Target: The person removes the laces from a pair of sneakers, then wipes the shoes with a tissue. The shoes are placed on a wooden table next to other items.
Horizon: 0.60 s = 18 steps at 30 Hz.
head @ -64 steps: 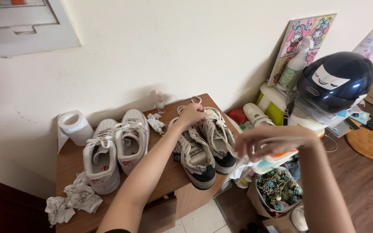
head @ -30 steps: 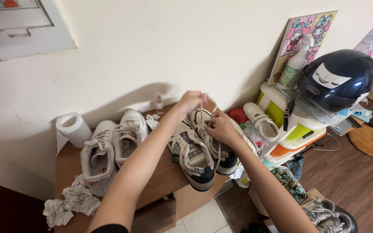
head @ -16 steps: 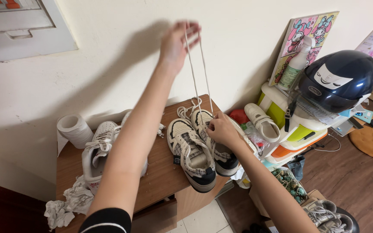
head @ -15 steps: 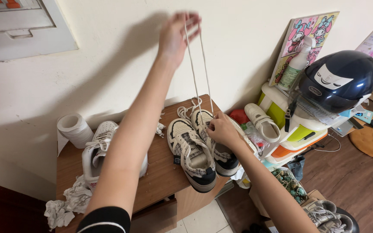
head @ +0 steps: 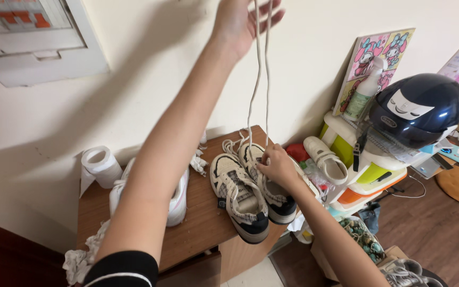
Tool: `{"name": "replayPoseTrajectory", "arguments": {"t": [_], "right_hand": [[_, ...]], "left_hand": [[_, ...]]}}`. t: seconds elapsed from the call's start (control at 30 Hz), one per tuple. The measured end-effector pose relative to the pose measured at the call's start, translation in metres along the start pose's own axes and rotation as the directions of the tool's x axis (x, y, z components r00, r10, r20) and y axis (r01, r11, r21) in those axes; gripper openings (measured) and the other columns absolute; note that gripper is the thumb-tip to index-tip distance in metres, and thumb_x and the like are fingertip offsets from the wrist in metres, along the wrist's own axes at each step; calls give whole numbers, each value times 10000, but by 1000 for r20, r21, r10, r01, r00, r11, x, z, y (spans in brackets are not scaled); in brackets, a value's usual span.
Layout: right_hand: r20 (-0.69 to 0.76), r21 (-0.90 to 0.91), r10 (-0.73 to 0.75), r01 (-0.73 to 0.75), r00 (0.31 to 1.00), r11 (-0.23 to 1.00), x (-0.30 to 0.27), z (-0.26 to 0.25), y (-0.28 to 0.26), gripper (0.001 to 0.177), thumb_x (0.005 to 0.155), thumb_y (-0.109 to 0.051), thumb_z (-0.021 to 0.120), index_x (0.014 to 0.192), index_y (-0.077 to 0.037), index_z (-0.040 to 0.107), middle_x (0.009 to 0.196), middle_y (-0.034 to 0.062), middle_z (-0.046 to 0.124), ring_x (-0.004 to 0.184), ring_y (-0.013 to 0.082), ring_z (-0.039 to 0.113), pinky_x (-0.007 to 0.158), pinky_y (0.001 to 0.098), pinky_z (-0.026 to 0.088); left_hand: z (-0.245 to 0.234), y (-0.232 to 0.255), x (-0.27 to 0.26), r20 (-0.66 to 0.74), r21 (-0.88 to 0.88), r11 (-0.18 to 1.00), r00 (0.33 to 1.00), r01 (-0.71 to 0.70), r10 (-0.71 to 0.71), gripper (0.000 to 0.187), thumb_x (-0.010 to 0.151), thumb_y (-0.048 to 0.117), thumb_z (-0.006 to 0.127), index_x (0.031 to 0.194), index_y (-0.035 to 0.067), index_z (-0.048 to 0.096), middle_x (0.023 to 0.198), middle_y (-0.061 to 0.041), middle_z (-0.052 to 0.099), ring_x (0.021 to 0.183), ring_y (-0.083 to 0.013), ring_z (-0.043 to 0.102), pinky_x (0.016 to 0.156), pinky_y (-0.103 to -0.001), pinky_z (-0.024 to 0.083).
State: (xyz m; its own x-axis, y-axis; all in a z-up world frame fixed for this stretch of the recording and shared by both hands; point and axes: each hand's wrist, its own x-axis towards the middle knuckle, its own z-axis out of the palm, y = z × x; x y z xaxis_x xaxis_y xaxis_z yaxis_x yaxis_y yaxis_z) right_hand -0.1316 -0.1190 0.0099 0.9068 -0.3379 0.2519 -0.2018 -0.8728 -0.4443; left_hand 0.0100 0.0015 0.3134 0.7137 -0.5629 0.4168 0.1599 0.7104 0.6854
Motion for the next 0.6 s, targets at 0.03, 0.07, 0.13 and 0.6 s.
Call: {"name": "replayPoseTrajectory", "arguments": {"t": [0.03, 0.07, 0.13, 0.6], "right_hand": [[-50, 8, 45, -44, 998, 999, -1, -2, -4, 489, 779, -319, 808, 1090, 23, 646, 1138, 148, 591, 1045, 301, 619, 921, 421, 527], [-133, 50, 11, -4, 991, 999, 2, -5, -9, 635, 763, -359, 839, 1157, 63, 575, 1167, 197, 563, 1044, 319, 605, 902, 428, 528], [-298, 124, -48, 89, 954, 988, 9, -8, -18, 934, 732, -437, 903, 1294, 141, 432, 1223, 295, 505, 1042, 353, 576, 864, 442, 529], [-4, 740, 177, -116, 984, 662, 31, -51, -26, 258, 1024, -102, 488, 970, 76, 667, 732, 107, 639, 567, 166, 541, 507, 291, 451]], "left_hand": [[4, 0, -4, 1, 3, 1000, 1000, 1, -1, 103, 979, 78, 505, 1022, 32, 586, 923, -119, 610, 703, -210, 669, 574, -331, 570], [8, 0, -7, 6, 1, 1000, 1000, -13, 13, 109, 977, 74, 503, 1034, 28, 584, 922, -123, 602, 684, -211, 666, 550, -326, 567], [13, -3, -13, 86, 8, 999, 995, -47, 46, 147, 962, 58, 493, 1077, 69, 585, 927, -93, 596, 616, -163, 602, 490, -282, 475], [-131, -159, -120, 102, 959, 257, 706, 117, -700, 684, 834, 72, 680, 1468, 149, 437, 1049, -168, 647, 805, -139, 552, 710, -305, 483]]}}
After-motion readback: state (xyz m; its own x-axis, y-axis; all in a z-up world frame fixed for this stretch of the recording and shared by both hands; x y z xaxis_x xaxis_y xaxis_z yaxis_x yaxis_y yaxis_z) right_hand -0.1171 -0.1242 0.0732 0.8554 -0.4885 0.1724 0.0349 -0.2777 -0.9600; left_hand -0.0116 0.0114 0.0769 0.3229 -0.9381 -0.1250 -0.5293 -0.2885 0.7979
